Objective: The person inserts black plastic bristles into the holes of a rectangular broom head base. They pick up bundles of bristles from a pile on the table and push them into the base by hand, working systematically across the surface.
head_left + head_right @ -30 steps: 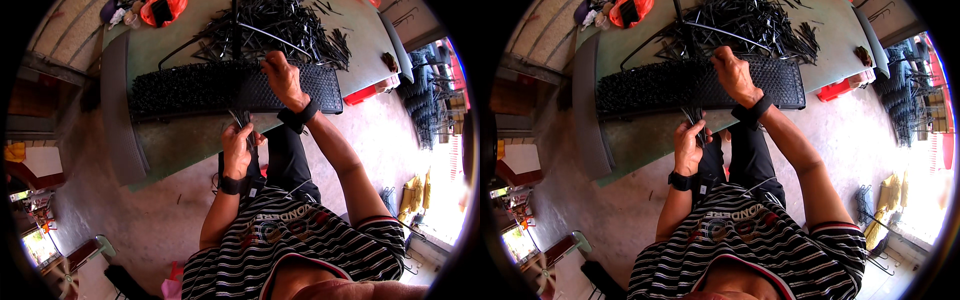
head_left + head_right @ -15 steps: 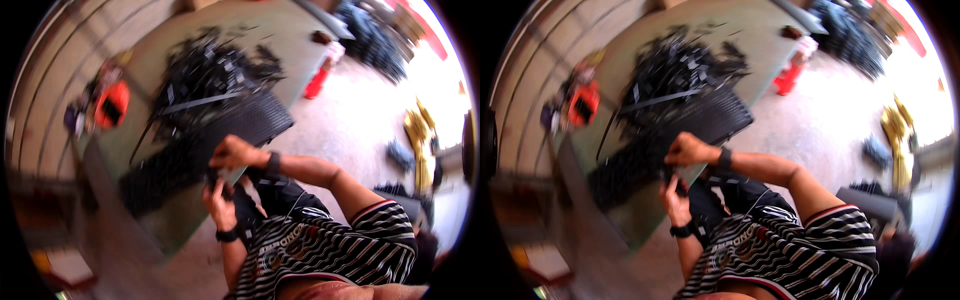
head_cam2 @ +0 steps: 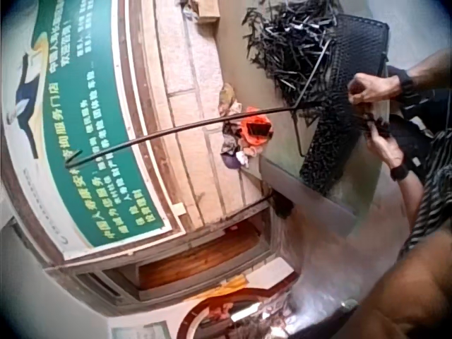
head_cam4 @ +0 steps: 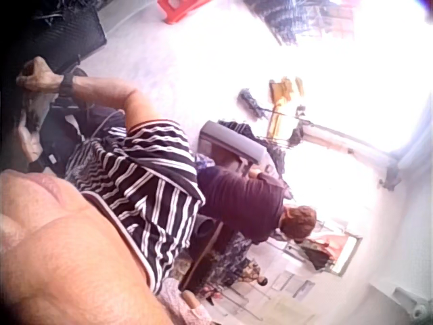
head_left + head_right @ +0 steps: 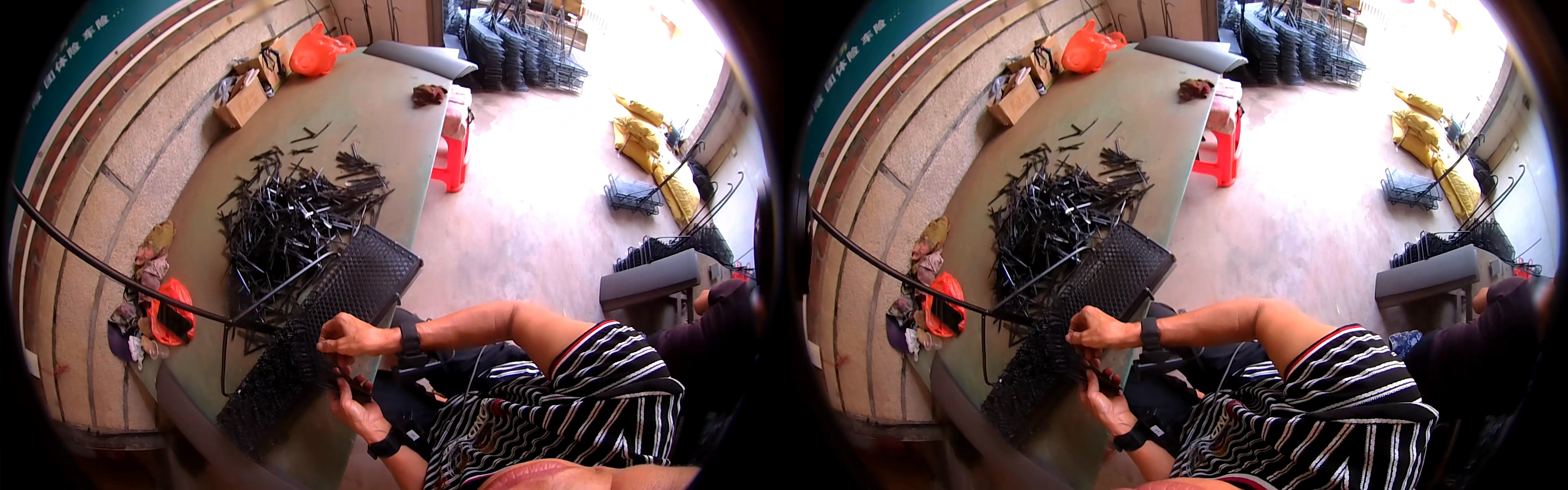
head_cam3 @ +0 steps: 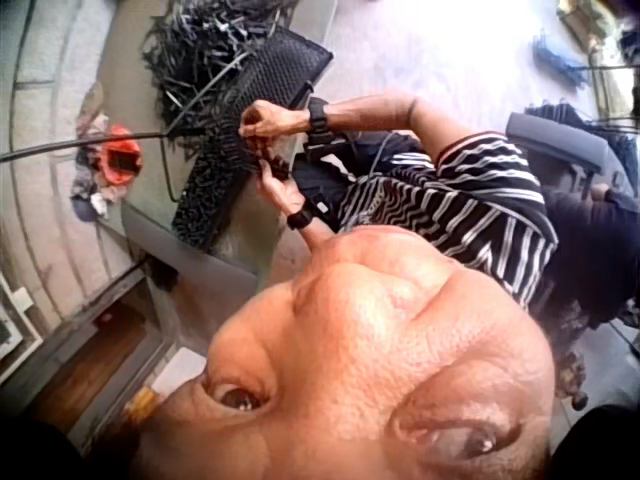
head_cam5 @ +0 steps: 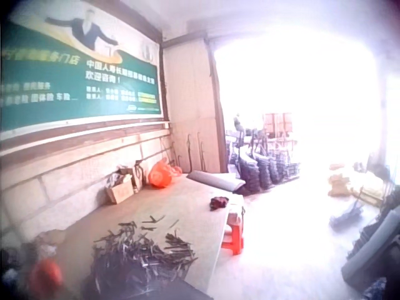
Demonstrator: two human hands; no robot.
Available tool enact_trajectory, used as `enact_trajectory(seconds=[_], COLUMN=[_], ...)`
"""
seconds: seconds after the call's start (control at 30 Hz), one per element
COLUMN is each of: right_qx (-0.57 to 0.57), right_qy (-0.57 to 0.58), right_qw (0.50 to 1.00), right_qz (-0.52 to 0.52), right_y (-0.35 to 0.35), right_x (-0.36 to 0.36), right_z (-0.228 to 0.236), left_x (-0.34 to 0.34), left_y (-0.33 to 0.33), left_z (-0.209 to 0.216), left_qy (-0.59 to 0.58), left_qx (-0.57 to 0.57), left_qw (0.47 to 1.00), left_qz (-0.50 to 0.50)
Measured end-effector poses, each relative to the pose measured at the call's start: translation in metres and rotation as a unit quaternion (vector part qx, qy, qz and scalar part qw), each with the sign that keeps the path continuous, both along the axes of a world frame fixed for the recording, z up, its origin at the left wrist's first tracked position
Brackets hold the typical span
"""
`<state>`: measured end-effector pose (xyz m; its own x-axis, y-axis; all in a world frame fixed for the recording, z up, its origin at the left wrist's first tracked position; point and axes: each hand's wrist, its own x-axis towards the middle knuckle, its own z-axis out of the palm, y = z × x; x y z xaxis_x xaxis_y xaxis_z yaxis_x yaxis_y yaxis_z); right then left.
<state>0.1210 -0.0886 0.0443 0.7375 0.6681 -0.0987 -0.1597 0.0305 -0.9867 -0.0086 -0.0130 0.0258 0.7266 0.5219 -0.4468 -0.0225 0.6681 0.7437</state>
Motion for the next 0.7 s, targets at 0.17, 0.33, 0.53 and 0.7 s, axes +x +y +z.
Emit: enact_trajectory(seconds=[0.17,0.33,0.53,0.7], right_qx=[0.034,0.04,-0.033,-0.063], right_qy=[-0.06,-0.023,-0.147,-0.33], right_qw=[0.997,0.997,0.984,0.929], right_qz=[-0.025,-0.059,-0.098,-0.153], right_y=[-0.004,-0.015,-0.013,0.009], right_x=[0.001,0.009,0.034,0.041], right_z=[0.014,0.028,0.014,0.028], left_x=[0.0,0.001,-0.003,-0.001], left_y=[0.009,0.004,0.009,0.009], left_z=[-0.012,-0.002,-0.018,-0.011], left_qy=[-0.006,-0.002,-0.068,-0.035], left_qx=[0.018,-0.003,-0.065,-0.093], left_qw=[1.0,1.0,0.995,0.995], left_qz=[-0.018,0.012,-0.021,0.008])
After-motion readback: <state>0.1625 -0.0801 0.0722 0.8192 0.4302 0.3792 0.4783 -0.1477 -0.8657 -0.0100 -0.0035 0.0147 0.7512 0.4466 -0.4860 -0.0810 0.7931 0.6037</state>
